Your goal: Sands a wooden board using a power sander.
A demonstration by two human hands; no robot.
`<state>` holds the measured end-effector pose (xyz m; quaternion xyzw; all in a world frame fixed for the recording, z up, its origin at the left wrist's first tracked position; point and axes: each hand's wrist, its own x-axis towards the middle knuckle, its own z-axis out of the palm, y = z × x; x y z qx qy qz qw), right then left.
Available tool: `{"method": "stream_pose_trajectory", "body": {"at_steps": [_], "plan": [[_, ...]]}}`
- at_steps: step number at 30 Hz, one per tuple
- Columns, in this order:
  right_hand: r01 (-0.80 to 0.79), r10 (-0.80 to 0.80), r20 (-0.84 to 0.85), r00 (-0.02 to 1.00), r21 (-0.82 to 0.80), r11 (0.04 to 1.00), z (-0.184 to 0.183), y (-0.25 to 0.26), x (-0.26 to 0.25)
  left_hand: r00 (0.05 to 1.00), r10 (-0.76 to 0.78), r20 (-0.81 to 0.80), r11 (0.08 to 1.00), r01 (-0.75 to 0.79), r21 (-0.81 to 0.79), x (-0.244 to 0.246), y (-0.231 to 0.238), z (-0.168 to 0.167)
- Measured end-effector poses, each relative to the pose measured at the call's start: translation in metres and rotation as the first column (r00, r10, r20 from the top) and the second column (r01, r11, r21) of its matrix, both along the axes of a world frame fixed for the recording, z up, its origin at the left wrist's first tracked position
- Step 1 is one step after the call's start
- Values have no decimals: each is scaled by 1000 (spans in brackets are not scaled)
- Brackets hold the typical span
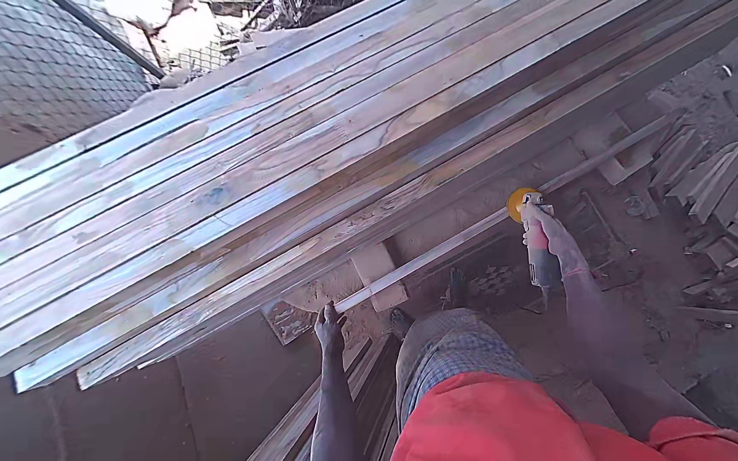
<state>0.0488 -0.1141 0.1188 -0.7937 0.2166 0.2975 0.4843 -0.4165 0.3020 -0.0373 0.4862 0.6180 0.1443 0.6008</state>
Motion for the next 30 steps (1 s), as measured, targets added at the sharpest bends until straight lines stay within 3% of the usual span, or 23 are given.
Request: {"method": "stream_pose_trajectory", "body": {"at_steps": [4, 6, 8, 10, 13, 17, 21, 25, 28, 30], "plan": [[180, -175, 133, 976, -28, 983, 9, -58, 86, 993, 106, 44, 994, -105, -31, 13, -3, 3], [237, -230, 192, 954, -11, 972, 21, -81, 108, 997, 70, -14, 996, -71, -62, 19, -4, 7], [272, -275, 208, 939, 43, 961, 29, -97, 117, 975, -36, -219, 997, 20, -74, 29, 0, 14], [264, -270, 167, 948, 61, 963, 24, -105, 118, 876, -253, -410, 965, 199, -170, 31, 3, 21], [106, -103, 96, 990, -34, 994, 9, -98, 100, 713, -511, -480, 860, 424, -284, 27, -2, 17], [-205, 199, -48, 979, -174, 963, -2, -29, 23, 661, -583, -473, 812, 487, -321, 29, -14, 11], [-519, 489, -202, 849, -135, 844, -21, 70, -86, 786, -503, -359, 856, 397, -330, 9, -9, 9], [-795, 758, -255, 600, -87, 600, -43, 165, -192, 923, -210, -322, 963, 138, -233, -47, 5, 0], [-929, 881, -299, 368, -157, 335, -52, 228, -257, 942, 22, -334, 984, -79, -158, -102, 9, -3], [-958, 913, -304, 271, -176, 226, -51, 261, -292, 926, 126, -356, 971, -188, -145, -134, 8, 2]]}}
